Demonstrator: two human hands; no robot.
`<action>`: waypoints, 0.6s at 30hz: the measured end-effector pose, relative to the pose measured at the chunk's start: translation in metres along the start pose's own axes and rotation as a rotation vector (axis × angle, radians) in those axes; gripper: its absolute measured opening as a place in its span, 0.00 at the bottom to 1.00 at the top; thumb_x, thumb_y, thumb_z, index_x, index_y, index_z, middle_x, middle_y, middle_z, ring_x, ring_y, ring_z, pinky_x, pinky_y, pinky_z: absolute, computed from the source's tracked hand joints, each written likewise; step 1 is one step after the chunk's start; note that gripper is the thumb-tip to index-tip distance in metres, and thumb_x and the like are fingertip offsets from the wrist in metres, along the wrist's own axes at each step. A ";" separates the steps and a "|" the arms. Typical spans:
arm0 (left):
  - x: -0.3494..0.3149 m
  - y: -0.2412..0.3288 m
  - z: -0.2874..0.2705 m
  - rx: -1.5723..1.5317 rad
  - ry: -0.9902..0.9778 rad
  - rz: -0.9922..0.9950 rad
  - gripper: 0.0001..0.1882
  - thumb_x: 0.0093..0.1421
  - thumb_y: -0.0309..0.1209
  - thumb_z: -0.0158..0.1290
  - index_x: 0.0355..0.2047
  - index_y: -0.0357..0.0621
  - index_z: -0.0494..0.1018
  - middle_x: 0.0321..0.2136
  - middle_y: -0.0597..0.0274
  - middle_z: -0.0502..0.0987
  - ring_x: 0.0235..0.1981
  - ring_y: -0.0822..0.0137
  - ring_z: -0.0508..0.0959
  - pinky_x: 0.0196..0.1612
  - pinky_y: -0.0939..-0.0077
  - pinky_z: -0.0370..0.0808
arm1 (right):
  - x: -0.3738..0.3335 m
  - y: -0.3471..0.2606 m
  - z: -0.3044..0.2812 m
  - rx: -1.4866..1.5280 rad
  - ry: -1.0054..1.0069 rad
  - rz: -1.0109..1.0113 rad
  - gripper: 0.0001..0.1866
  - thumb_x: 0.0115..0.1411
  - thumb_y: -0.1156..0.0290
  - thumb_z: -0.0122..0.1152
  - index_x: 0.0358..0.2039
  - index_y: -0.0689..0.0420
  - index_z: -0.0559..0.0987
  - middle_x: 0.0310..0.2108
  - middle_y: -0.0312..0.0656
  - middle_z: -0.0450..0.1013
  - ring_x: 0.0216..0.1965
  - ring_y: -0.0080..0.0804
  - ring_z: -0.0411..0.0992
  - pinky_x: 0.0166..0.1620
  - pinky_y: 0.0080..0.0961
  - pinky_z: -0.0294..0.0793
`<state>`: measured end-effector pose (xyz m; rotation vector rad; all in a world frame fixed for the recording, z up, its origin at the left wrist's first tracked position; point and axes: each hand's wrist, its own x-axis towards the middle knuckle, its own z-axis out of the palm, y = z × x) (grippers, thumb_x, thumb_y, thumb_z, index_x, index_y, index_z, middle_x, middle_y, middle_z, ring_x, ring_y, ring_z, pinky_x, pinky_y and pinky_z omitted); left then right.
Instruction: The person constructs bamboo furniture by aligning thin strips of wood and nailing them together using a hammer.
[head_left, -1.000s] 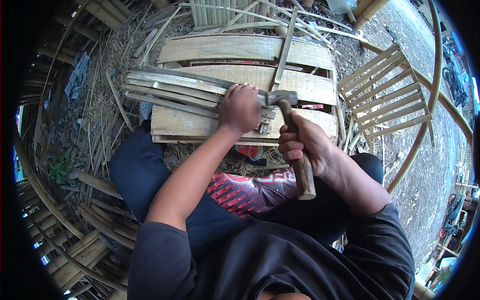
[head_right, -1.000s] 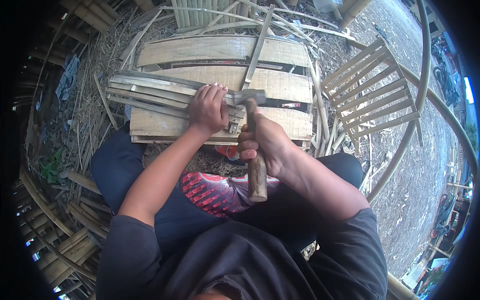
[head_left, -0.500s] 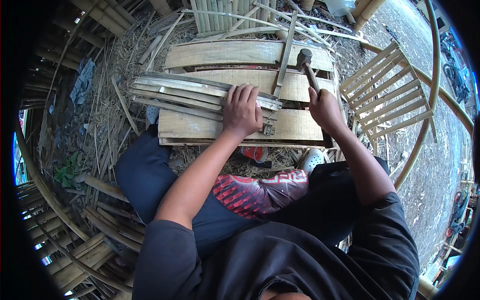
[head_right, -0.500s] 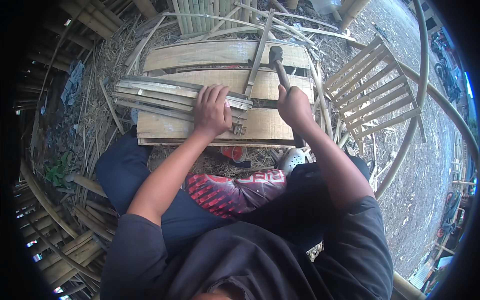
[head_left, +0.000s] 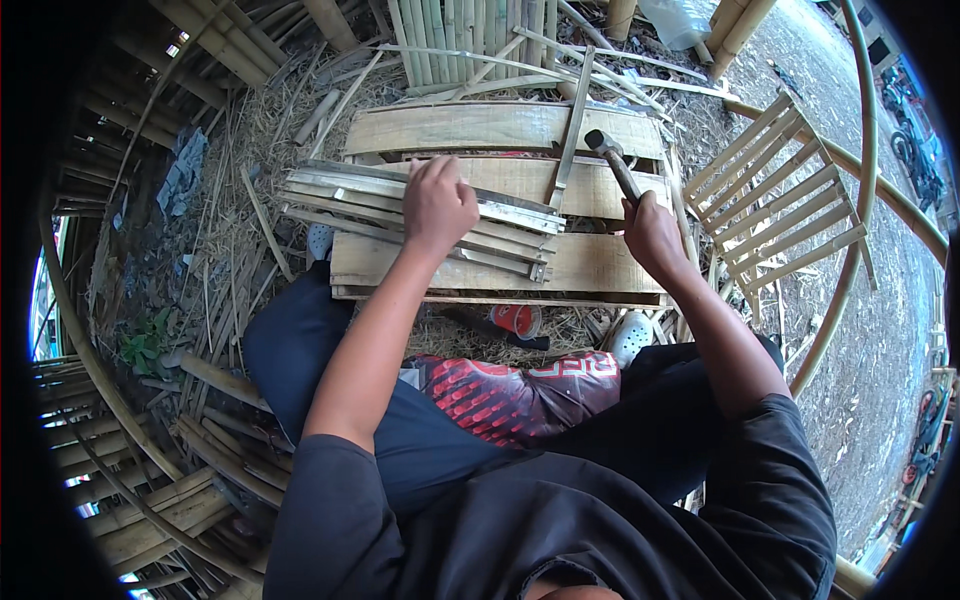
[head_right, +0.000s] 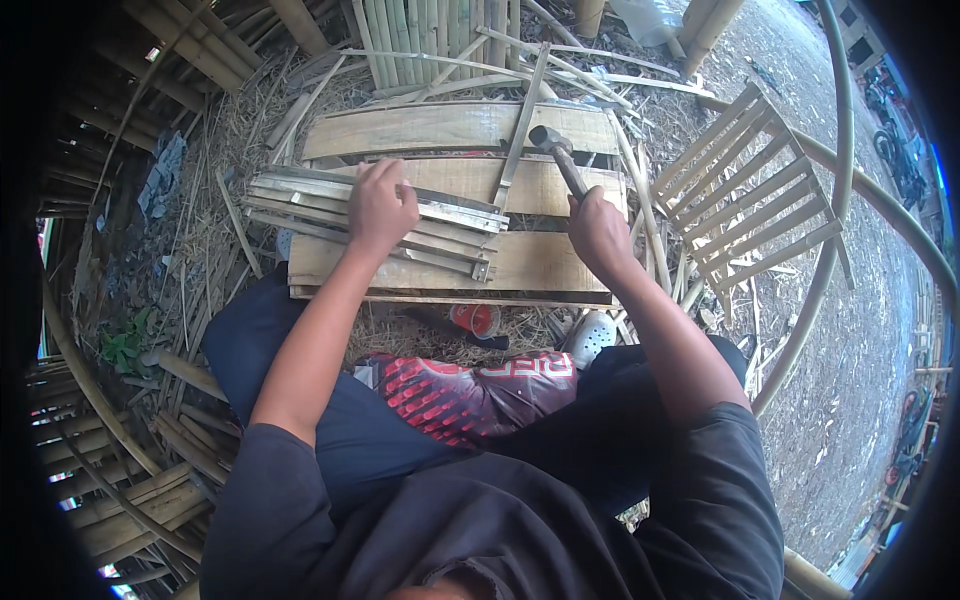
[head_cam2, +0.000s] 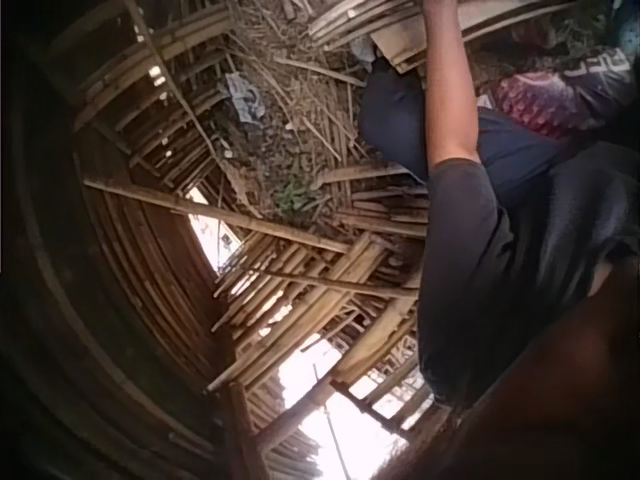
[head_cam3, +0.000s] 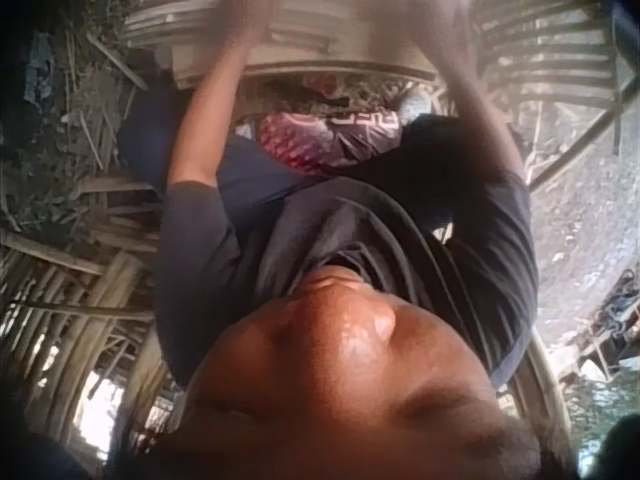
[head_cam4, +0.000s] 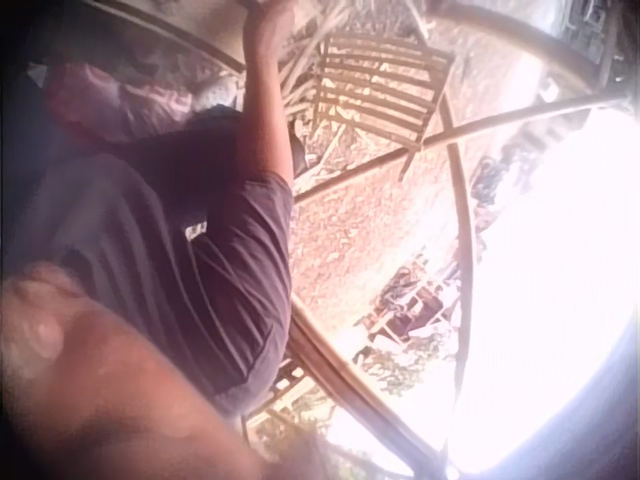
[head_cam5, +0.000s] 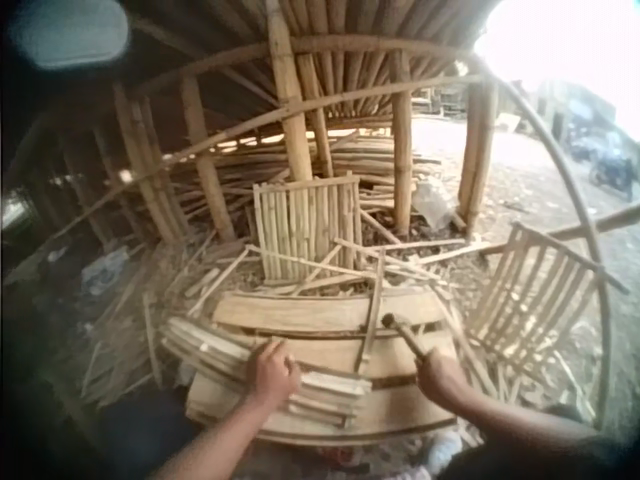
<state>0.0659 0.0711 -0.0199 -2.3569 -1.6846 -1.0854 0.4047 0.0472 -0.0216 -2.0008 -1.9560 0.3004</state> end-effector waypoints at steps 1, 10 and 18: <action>-0.002 -0.016 -0.001 0.114 -0.006 -0.062 0.16 0.59 0.28 0.50 0.43 0.33 0.80 0.45 0.45 0.82 0.51 0.47 0.80 0.68 0.49 0.66 | 0.000 -0.001 0.000 -0.016 -0.019 -0.005 0.20 0.72 0.60 0.53 0.36 0.68 0.71 0.26 0.66 0.77 0.30 0.68 0.78 0.37 0.59 0.76; -0.025 -0.051 0.013 0.159 0.054 -0.096 0.17 0.60 0.29 0.50 0.45 0.35 0.81 0.50 0.47 0.81 0.57 0.49 0.78 0.67 0.52 0.67 | -0.005 0.001 0.007 -0.075 -0.114 -0.092 0.16 0.72 0.63 0.52 0.38 0.66 0.67 0.26 0.63 0.77 0.32 0.64 0.79 0.37 0.54 0.78; -0.017 -0.036 0.012 -0.046 0.095 -0.196 0.05 0.58 0.28 0.52 0.34 0.45 0.76 0.38 0.56 0.77 0.44 0.50 0.77 0.52 0.51 0.71 | -0.007 0.001 0.011 -0.120 -0.048 -0.067 0.14 0.72 0.64 0.50 0.39 0.66 0.68 0.28 0.62 0.77 0.32 0.62 0.80 0.38 0.52 0.79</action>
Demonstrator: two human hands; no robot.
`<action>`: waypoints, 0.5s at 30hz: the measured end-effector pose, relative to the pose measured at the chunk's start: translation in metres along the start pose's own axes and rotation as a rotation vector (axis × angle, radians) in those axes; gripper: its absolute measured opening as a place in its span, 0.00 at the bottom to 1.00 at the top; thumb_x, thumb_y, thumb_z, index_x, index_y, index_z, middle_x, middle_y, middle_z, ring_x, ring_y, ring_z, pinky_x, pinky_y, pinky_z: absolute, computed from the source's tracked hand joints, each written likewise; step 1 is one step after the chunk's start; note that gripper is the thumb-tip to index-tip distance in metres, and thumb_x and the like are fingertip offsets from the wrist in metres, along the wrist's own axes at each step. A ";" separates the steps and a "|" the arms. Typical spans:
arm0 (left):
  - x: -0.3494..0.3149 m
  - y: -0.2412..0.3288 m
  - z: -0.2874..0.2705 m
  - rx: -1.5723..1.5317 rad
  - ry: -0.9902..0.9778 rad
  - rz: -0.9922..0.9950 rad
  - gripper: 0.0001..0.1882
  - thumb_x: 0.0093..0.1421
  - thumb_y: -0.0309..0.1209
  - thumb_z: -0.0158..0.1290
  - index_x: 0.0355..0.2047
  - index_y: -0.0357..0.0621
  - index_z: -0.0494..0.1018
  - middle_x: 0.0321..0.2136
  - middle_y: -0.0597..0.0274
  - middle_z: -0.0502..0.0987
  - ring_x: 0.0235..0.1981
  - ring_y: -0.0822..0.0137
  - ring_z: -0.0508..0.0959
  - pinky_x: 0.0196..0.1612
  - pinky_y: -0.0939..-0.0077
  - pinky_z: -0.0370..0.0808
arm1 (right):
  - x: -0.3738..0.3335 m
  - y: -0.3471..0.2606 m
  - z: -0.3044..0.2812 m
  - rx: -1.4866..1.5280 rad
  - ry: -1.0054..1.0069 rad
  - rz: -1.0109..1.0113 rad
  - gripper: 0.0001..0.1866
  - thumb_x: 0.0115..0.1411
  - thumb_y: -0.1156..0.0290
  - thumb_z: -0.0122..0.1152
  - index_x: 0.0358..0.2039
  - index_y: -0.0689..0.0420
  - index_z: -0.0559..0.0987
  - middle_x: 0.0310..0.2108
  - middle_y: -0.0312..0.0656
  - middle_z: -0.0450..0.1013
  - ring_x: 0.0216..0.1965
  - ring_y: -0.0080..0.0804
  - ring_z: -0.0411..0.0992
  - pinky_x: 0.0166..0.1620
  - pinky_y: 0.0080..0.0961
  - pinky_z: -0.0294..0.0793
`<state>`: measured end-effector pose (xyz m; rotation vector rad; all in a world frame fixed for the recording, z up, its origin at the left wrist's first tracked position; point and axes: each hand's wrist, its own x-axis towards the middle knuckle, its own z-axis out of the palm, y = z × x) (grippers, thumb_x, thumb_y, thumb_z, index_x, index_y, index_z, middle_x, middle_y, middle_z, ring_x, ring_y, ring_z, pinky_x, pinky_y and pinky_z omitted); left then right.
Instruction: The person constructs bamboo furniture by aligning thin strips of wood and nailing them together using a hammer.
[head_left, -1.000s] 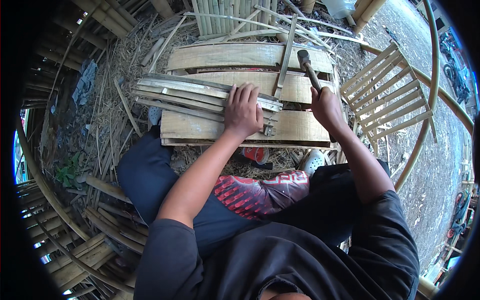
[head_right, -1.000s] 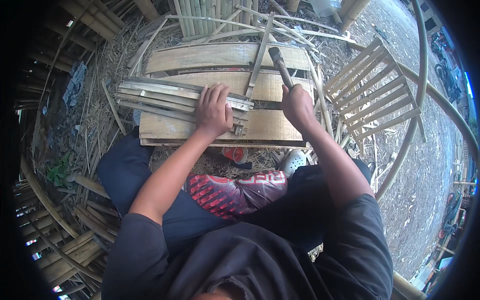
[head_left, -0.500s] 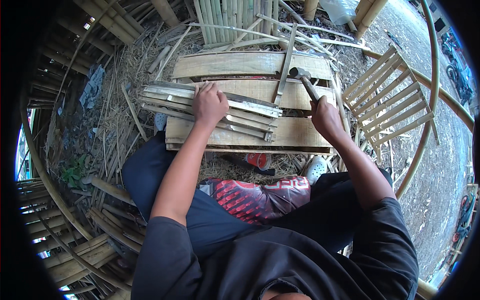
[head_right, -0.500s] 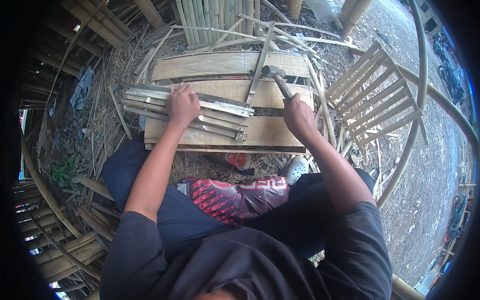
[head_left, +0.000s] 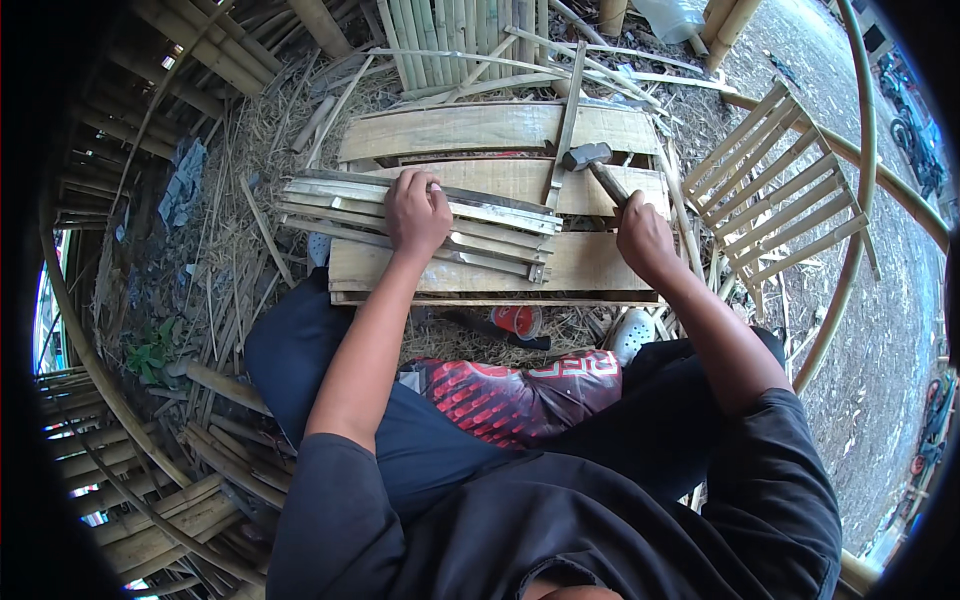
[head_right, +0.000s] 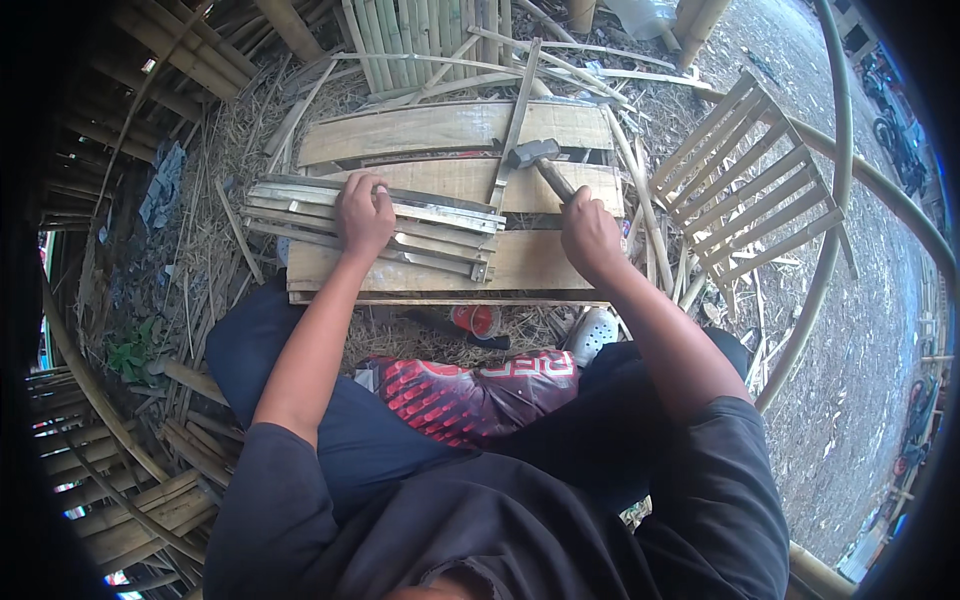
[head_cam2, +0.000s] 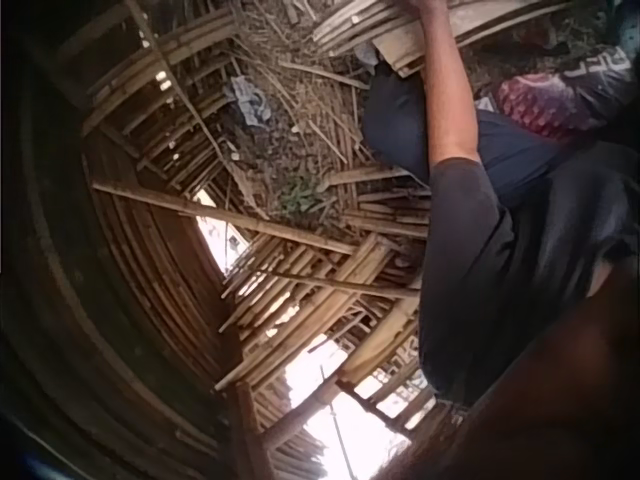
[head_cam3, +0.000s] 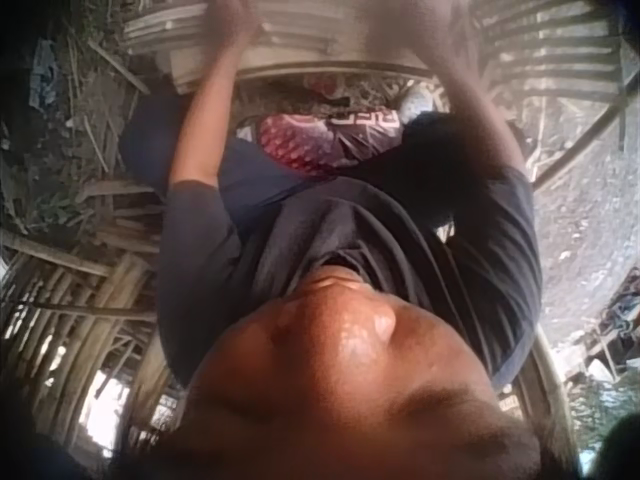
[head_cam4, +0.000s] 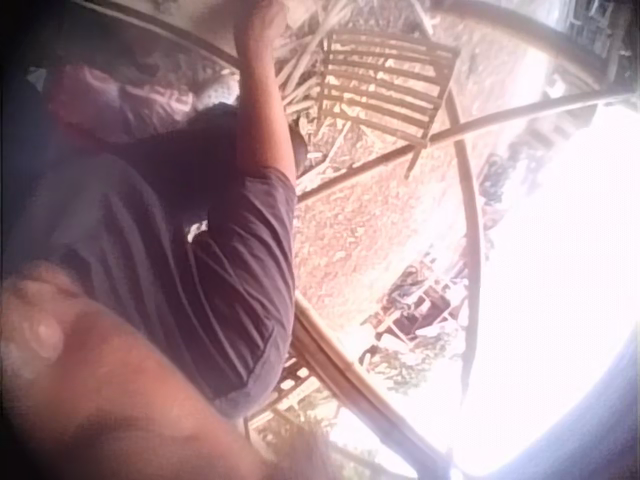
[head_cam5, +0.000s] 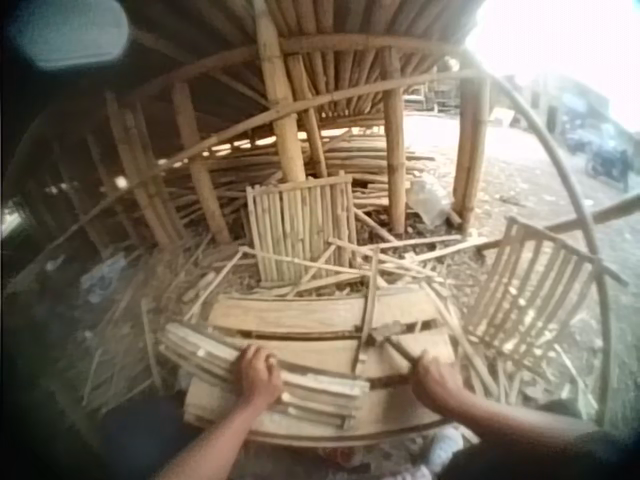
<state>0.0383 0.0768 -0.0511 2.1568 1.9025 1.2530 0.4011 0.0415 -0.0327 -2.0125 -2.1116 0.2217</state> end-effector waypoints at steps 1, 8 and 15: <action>-0.001 0.003 0.002 0.016 -0.011 -0.013 0.05 0.58 0.28 0.53 0.35 0.45 0.77 0.38 0.58 0.77 0.45 0.50 0.77 0.52 0.52 0.71 | 0.001 0.001 -0.003 0.001 0.009 -0.007 0.15 0.72 0.64 0.50 0.39 0.66 0.68 0.29 0.62 0.77 0.32 0.62 0.80 0.37 0.52 0.79; -0.023 0.055 0.020 0.078 -0.005 -0.011 0.07 0.56 0.29 0.54 0.36 0.46 0.77 0.41 0.58 0.76 0.49 0.53 0.75 0.56 0.54 0.68 | 0.000 -0.002 -0.022 0.022 0.112 0.034 0.19 0.73 0.60 0.53 0.35 0.65 0.71 0.28 0.62 0.77 0.31 0.64 0.78 0.35 0.56 0.76; -0.024 0.080 0.014 -0.006 -0.182 0.225 0.14 0.56 0.28 0.54 0.44 0.42 0.79 0.46 0.55 0.77 0.52 0.53 0.75 0.59 0.55 0.69 | 0.010 0.006 -0.037 0.012 0.083 0.027 0.18 0.71 0.61 0.55 0.36 0.67 0.72 0.26 0.61 0.78 0.31 0.62 0.80 0.35 0.52 0.78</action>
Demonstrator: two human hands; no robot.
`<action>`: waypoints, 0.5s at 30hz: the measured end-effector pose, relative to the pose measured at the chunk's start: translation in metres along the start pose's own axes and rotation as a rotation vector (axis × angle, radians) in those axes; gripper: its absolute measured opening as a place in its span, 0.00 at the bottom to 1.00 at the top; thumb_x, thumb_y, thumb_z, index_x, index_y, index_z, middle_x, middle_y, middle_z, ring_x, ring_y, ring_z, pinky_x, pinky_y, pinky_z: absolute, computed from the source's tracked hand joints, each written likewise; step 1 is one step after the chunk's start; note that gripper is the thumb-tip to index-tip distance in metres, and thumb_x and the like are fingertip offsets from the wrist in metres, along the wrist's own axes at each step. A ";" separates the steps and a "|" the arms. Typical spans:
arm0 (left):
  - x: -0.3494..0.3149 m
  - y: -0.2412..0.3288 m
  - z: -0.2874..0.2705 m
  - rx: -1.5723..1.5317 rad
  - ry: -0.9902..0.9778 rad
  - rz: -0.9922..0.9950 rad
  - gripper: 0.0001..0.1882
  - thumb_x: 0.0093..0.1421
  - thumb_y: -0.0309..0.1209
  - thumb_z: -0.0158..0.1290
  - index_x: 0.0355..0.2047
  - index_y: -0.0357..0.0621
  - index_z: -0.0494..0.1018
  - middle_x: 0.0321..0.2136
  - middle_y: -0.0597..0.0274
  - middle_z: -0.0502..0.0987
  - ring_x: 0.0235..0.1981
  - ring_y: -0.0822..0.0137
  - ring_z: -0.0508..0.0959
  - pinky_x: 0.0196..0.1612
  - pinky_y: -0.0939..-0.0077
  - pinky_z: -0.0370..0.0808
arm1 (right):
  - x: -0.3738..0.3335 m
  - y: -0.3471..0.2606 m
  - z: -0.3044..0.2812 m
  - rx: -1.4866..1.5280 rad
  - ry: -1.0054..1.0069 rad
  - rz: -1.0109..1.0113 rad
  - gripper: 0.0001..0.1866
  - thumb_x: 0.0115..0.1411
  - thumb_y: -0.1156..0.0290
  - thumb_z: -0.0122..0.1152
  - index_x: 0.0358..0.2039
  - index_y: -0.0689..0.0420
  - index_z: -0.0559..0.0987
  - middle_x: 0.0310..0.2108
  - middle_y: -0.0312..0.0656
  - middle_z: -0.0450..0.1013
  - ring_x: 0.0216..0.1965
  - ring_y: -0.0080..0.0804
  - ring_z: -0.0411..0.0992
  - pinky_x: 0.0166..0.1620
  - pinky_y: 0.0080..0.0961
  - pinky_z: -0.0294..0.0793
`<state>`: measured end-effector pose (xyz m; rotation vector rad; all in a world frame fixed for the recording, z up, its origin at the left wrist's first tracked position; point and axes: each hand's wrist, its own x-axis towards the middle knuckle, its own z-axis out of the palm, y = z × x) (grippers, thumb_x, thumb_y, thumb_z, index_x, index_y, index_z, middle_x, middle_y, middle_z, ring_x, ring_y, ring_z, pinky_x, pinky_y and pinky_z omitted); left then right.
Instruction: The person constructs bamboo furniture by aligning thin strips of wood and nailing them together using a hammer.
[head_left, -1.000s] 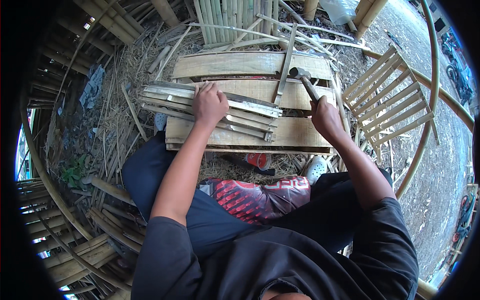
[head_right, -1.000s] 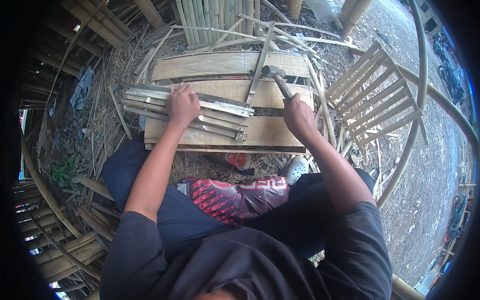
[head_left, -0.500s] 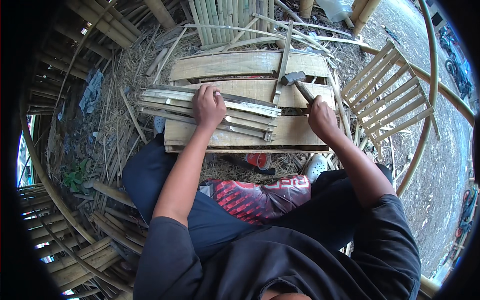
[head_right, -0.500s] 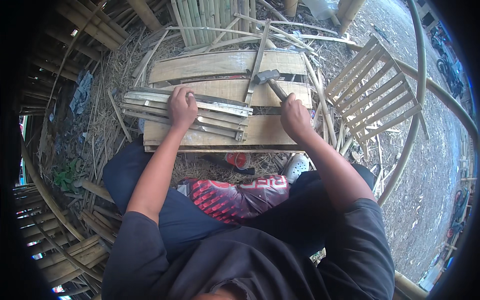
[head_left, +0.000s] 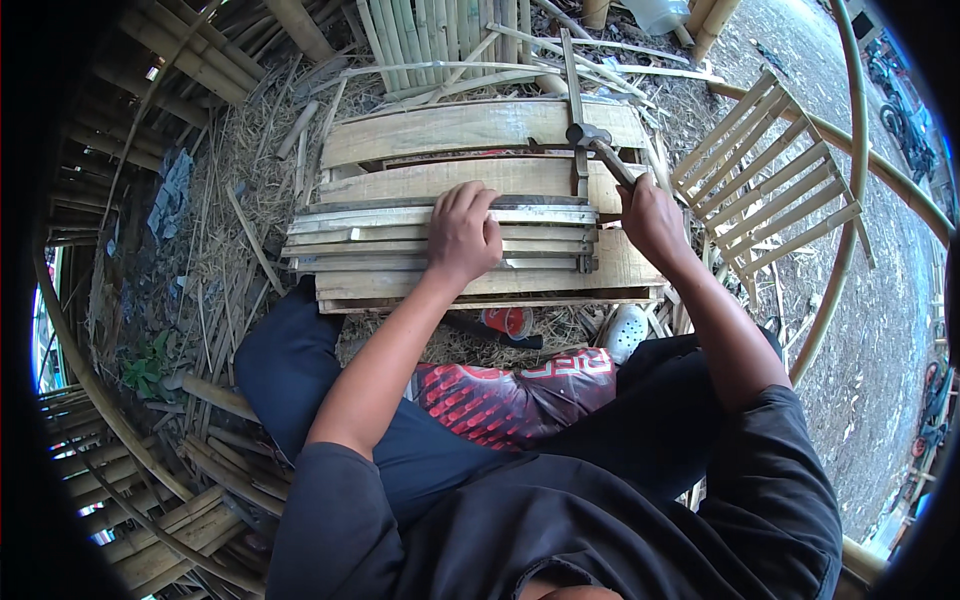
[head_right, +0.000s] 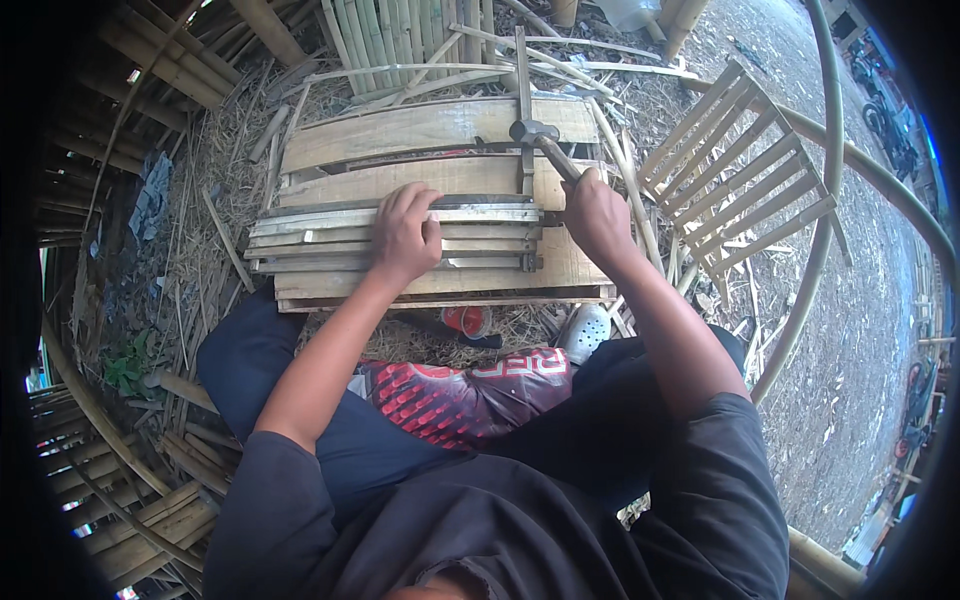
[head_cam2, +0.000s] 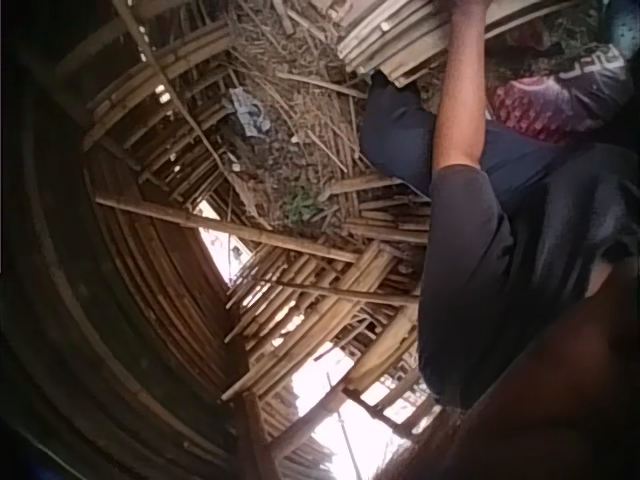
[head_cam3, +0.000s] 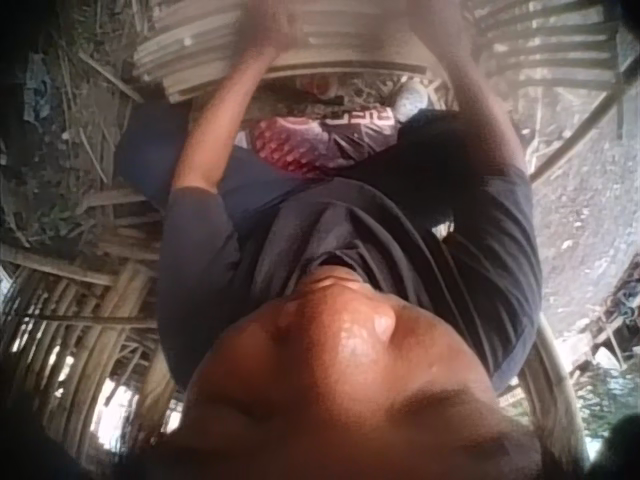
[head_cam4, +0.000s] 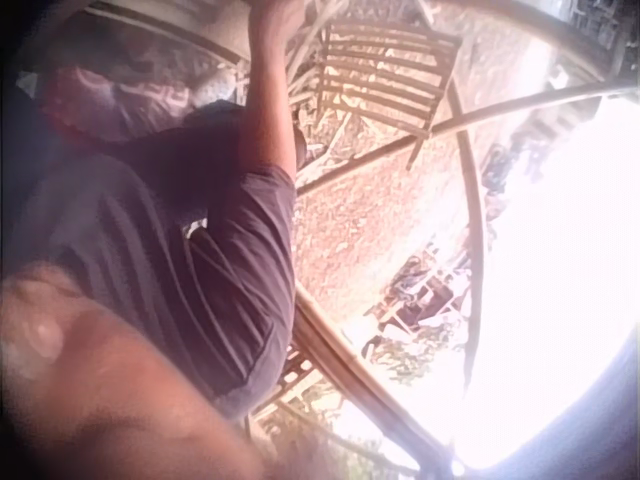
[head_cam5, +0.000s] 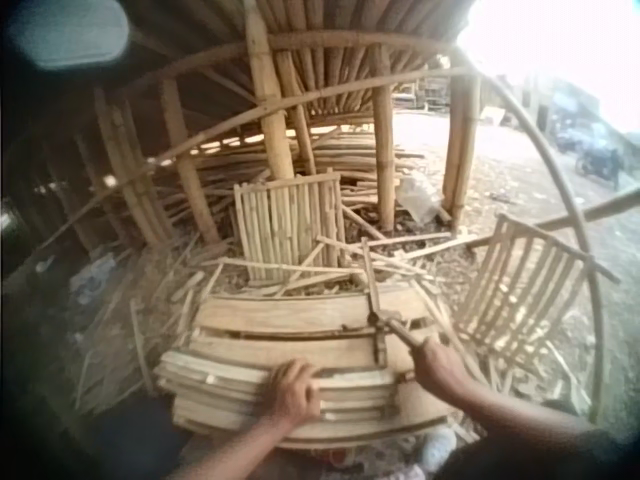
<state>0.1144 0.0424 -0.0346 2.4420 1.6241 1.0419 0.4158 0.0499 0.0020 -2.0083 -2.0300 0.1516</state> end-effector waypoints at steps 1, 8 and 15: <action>0.002 0.001 -0.003 -0.056 -0.071 0.163 0.16 0.56 0.28 0.55 0.46 0.41 0.79 0.47 0.54 0.77 0.53 0.53 0.75 0.59 0.55 0.70 | 0.002 0.001 -0.001 0.000 -0.026 0.013 0.19 0.71 0.61 0.55 0.36 0.67 0.72 0.27 0.62 0.79 0.31 0.63 0.80 0.36 0.53 0.78; 0.001 0.001 -0.011 -0.079 -0.166 0.186 0.22 0.58 0.29 0.55 0.53 0.38 0.78 0.47 0.52 0.77 0.53 0.51 0.76 0.59 0.56 0.72 | 0.009 0.018 0.007 0.044 -0.091 0.027 0.20 0.71 0.57 0.56 0.37 0.65 0.73 0.30 0.63 0.78 0.35 0.65 0.78 0.39 0.57 0.75; -0.001 -0.006 -0.016 0.003 -0.148 0.183 0.15 0.58 0.32 0.55 0.44 0.41 0.77 0.44 0.53 0.77 0.50 0.53 0.77 0.55 0.56 0.71 | 0.007 0.016 0.000 0.040 -0.130 0.035 0.19 0.71 0.57 0.55 0.37 0.64 0.72 0.30 0.62 0.79 0.34 0.65 0.78 0.39 0.57 0.74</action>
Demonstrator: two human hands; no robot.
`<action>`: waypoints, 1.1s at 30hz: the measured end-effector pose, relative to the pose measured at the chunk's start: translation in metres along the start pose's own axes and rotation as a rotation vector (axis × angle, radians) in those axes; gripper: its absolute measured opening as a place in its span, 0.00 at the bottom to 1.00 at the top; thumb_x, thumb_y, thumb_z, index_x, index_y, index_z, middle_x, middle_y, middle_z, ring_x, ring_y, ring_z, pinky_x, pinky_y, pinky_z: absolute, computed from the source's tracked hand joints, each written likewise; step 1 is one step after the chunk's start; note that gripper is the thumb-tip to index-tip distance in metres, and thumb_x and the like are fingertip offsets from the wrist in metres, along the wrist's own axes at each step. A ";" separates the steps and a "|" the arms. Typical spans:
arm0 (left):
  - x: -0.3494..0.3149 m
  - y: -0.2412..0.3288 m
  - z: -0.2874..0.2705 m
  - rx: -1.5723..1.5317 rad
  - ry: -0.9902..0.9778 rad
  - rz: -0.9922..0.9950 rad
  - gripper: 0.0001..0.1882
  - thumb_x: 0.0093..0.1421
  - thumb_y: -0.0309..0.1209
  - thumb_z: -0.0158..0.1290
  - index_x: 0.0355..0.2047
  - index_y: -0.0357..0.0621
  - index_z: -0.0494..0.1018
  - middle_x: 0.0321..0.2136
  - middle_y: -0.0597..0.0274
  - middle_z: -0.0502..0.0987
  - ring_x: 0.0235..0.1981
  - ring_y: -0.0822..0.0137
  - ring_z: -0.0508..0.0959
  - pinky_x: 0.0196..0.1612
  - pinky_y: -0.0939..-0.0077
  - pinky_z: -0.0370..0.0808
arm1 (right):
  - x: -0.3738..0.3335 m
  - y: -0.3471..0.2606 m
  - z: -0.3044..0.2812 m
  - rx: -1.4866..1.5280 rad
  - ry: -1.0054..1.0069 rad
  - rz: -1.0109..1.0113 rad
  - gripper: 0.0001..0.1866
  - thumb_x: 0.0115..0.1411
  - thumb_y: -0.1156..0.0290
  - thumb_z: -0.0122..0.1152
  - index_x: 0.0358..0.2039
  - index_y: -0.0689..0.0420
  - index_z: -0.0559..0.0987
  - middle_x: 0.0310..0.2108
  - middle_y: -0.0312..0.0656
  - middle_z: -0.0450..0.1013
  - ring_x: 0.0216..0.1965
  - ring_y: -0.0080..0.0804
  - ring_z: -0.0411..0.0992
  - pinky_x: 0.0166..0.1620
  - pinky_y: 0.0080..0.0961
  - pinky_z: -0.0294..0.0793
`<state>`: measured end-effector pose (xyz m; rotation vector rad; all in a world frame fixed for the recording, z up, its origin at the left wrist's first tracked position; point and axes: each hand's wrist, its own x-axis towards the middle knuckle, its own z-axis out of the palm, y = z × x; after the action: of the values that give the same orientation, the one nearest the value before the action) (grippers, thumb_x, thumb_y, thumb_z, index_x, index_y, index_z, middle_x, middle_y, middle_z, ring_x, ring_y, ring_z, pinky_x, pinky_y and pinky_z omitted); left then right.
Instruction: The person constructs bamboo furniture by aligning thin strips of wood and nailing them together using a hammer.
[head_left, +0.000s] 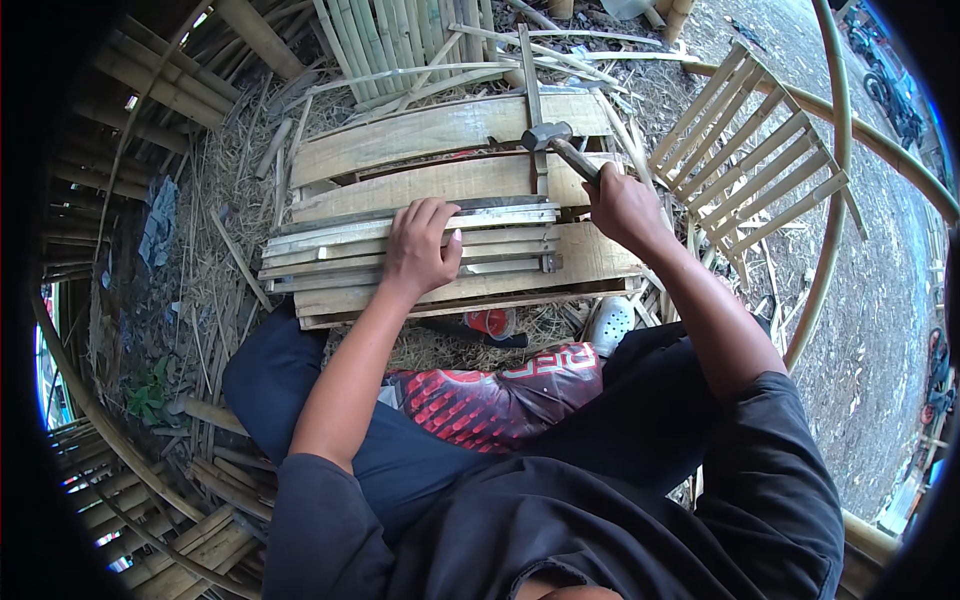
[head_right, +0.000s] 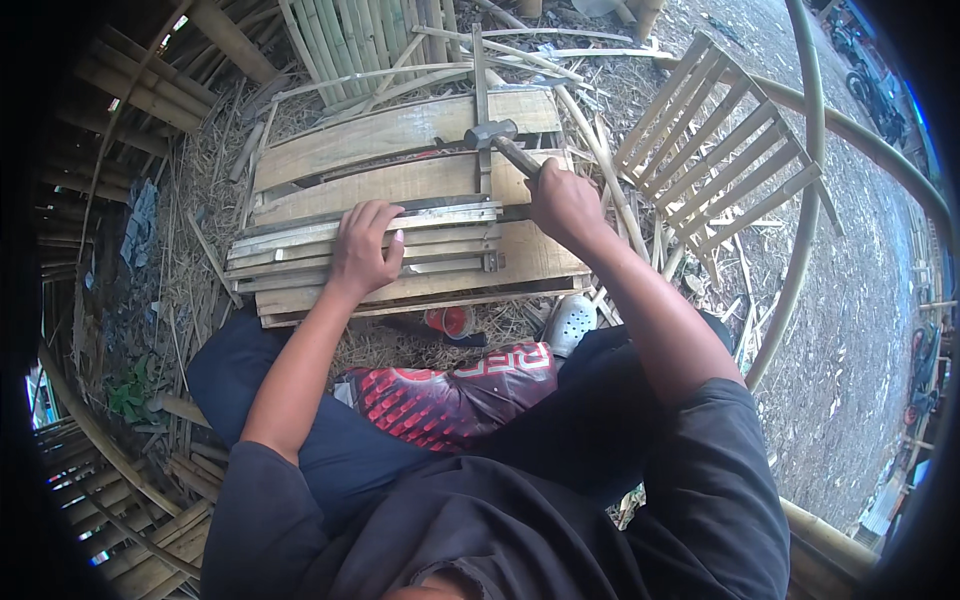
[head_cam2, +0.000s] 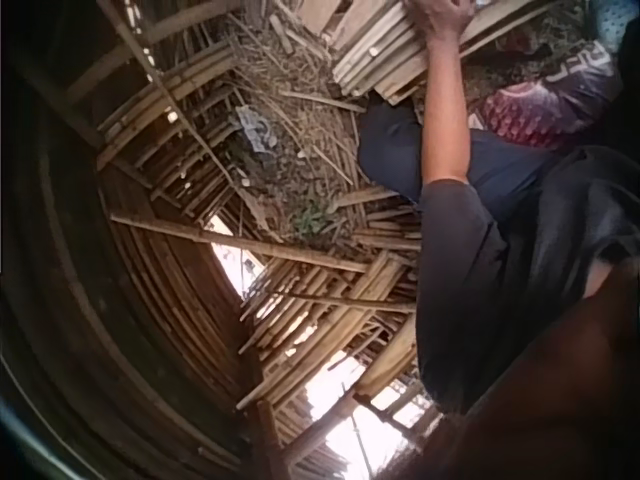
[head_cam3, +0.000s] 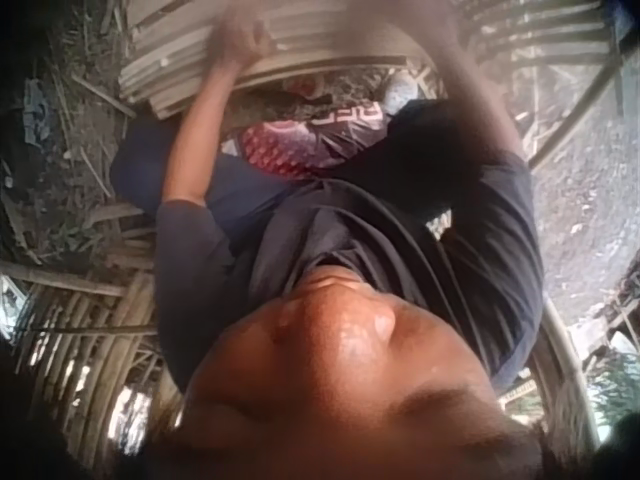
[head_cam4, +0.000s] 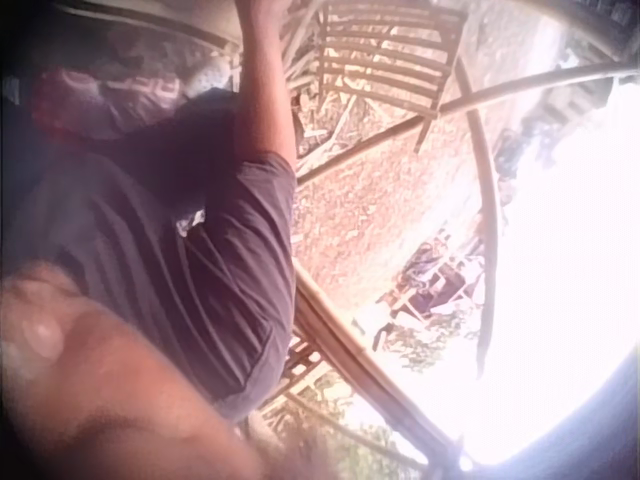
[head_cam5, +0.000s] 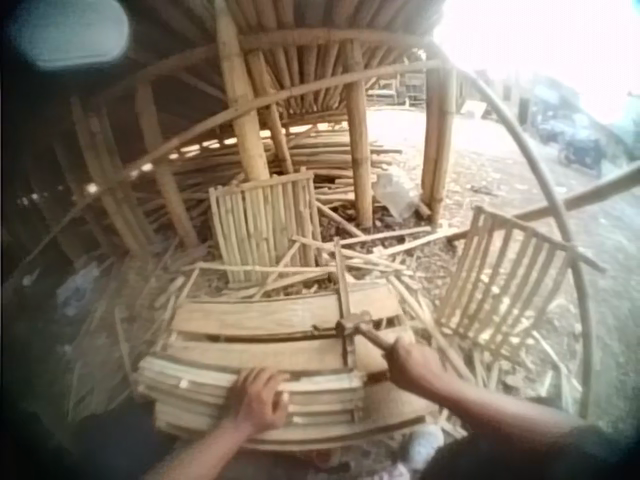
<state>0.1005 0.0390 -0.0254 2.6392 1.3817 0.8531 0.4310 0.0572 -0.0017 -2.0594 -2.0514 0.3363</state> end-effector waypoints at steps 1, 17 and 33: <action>0.001 -0.002 -0.002 -0.013 -0.014 -0.006 0.14 0.57 0.32 0.55 0.43 0.41 0.77 0.42 0.53 0.77 0.48 0.52 0.77 0.54 0.57 0.72 | 0.000 0.001 0.002 0.024 0.005 0.000 0.19 0.71 0.57 0.55 0.37 0.64 0.72 0.30 0.62 0.79 0.34 0.65 0.78 0.39 0.58 0.74; 0.048 0.012 0.010 -0.309 -0.262 -0.294 0.08 0.61 0.25 0.59 0.39 0.41 0.85 0.39 0.51 0.83 0.44 0.50 0.82 0.50 0.59 0.78 | 0.003 0.000 0.004 0.067 -0.030 -0.027 0.17 0.69 0.61 0.58 0.37 0.65 0.71 0.30 0.62 0.78 0.35 0.65 0.77 0.39 0.58 0.74; 0.069 0.001 0.000 -0.377 -0.377 -0.248 0.12 0.52 0.21 0.65 0.38 0.36 0.83 0.36 0.51 0.82 0.40 0.52 0.83 0.46 0.59 0.78 | 0.001 0.000 -0.001 0.078 -0.060 -0.046 0.16 0.69 0.62 0.57 0.35 0.65 0.71 0.28 0.61 0.77 0.34 0.64 0.77 0.39 0.56 0.73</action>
<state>0.1323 0.0913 0.0063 2.1492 1.2659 0.4932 0.4315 0.0584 -0.0009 -1.9768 -2.0808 0.4679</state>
